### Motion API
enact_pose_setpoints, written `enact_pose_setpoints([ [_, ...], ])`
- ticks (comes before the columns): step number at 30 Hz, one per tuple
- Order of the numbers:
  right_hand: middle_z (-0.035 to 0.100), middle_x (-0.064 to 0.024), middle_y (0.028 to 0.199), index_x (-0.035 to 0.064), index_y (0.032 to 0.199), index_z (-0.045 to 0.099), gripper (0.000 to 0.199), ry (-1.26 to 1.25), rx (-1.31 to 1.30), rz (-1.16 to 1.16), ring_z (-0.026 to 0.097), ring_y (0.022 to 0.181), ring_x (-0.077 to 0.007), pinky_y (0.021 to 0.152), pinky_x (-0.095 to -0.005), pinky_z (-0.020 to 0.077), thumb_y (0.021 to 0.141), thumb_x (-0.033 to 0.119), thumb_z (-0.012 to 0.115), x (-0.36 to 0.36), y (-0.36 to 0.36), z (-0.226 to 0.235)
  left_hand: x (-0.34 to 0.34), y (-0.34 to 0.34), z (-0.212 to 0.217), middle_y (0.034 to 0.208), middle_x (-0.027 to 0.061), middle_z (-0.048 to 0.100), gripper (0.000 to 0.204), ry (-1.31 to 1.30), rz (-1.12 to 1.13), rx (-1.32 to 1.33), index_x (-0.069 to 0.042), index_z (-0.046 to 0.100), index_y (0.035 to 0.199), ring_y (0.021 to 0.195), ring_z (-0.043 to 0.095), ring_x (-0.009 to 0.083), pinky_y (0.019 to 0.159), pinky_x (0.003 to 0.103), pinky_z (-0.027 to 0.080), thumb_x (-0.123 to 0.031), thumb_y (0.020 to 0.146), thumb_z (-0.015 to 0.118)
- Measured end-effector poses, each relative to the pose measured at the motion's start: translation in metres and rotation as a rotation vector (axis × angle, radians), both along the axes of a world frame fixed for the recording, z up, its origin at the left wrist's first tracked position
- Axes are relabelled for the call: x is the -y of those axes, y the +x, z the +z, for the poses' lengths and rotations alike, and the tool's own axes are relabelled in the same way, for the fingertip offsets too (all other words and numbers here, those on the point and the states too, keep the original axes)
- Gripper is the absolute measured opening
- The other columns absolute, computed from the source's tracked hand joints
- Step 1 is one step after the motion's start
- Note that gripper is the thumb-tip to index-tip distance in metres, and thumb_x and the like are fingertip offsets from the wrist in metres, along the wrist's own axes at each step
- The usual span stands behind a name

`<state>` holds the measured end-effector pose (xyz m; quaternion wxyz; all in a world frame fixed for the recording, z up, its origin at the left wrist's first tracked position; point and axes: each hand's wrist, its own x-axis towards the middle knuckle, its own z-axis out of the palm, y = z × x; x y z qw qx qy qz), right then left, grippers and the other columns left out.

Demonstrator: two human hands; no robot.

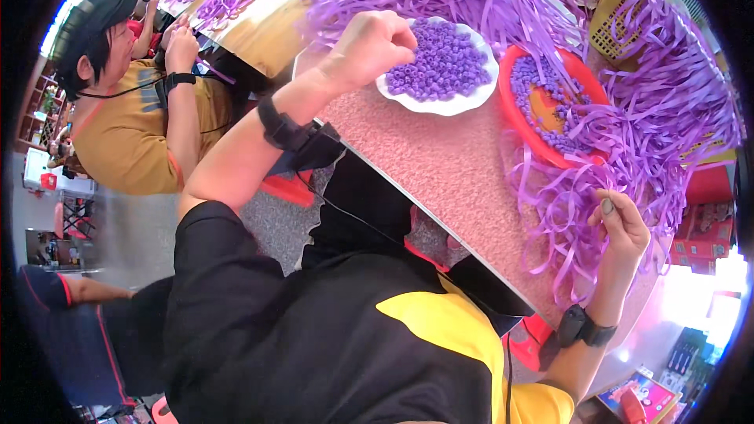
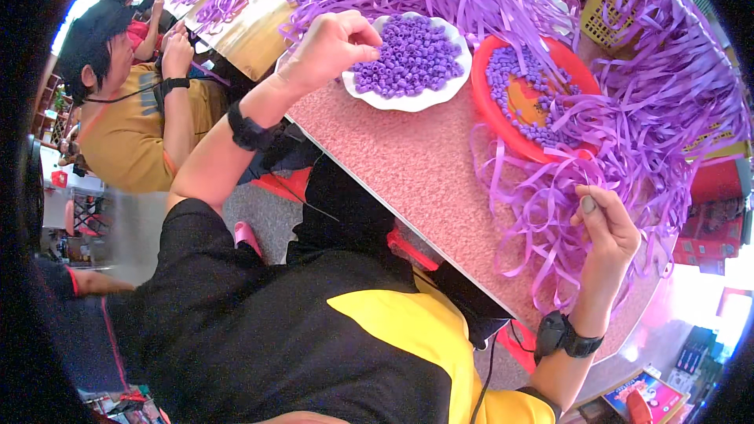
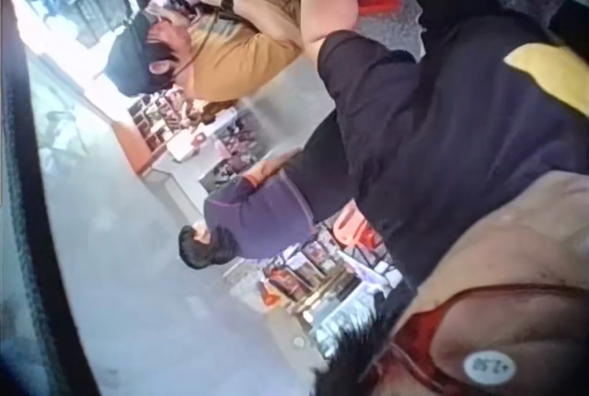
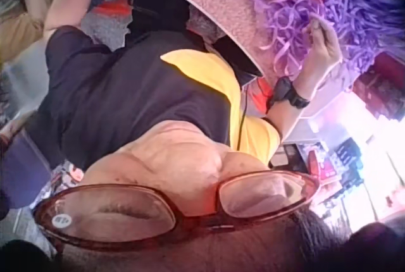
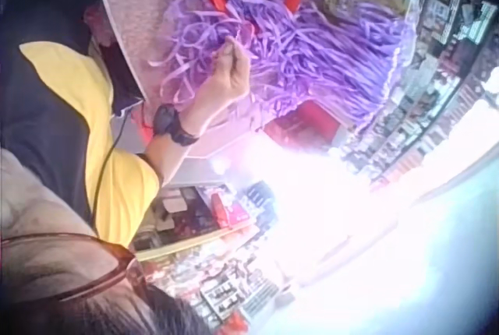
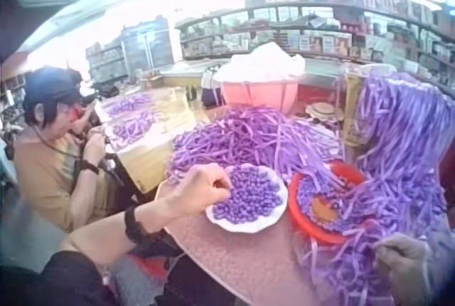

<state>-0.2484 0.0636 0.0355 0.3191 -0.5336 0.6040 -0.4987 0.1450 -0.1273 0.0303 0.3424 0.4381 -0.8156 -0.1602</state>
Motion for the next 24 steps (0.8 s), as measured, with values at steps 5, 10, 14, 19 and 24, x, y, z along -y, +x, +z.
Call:
enact_pose_setpoints([
  [5, 0.061, -0.0001, 0.073, 0.0017, 0.105, 0.071, 0.016, -0.029, -0.105, -0.033, 0.051, 0.063, -0.0047, 0.056, -0.0182, 0.0331, 0.094, 0.009, 0.061, 0.002, 0.001, 0.000, 0.017, 0.021, -0.001, 0.078, 0.0117, 0.072, 0.015, 0.050, 0.223, -0.143, -0.001, 0.074, 0.087, 0.071, 0.068, 0.0160, 0.067, 0.031, 0.054, -0.007, 0.074, 0.071],
  [10, 0.060, 0.0001, 0.071, 0.0020, 0.107, 0.069, 0.019, -0.007, -0.029, -0.026, 0.048, 0.061, -0.0038, 0.055, -0.0183, 0.0303, 0.097, 0.012, 0.056, -0.002, -0.005, 0.001, 0.024, 0.072, -0.010, 0.079, 0.0106, 0.072, 0.014, 0.211, 0.344, -0.104, 0.000, 0.075, 0.088, 0.072, 0.066, 0.0158, 0.069, 0.031, 0.054, -0.006, 0.076, 0.069],
  [14, 0.060, 0.0001, 0.069, 0.0021, 0.104, 0.069, 0.019, -0.033, -0.032, -0.031, 0.049, 0.060, -0.0032, 0.053, -0.0184, 0.0294, 0.098, 0.015, 0.057, 0.000, -0.004, -0.001, 0.012, 0.080, -0.017, 0.081, 0.0029, 0.069, 0.017, 0.240, 0.314, -0.068, -0.001, 0.073, 0.096, 0.072, 0.059, 0.0072, 0.064, 0.023, 0.048, -0.004, 0.080, 0.068],
  [19, 0.059, -0.0004, 0.070, 0.0020, 0.108, 0.067, 0.022, -0.038, -0.089, -0.029, 0.050, 0.062, -0.0049, 0.056, -0.0187, 0.0314, 0.100, 0.019, 0.055, -0.003, -0.005, 0.002, 0.019, 0.079, -0.029, 0.090, 0.0067, 0.066, 0.019, 0.043, 0.212, -0.001, -0.002, 0.072, 0.099, 0.082, 0.062, 0.0134, 0.073, 0.027, 0.050, -0.004, 0.082, 0.066],
  [24, 0.060, -0.0009, 0.071, 0.0012, 0.105, 0.068, 0.021, -0.090, -0.078, -0.038, 0.049, 0.060, -0.0047, 0.053, -0.0193, 0.0308, 0.099, 0.017, 0.056, 0.001, -0.001, -0.003, 0.020, 0.078, -0.044, 0.089, 0.0099, 0.063, 0.015, -0.100, 0.193, 0.079, -0.002, 0.071, 0.096, 0.085, 0.063, 0.0221, 0.078, 0.034, 0.051, -0.007, 0.085, 0.064],
])
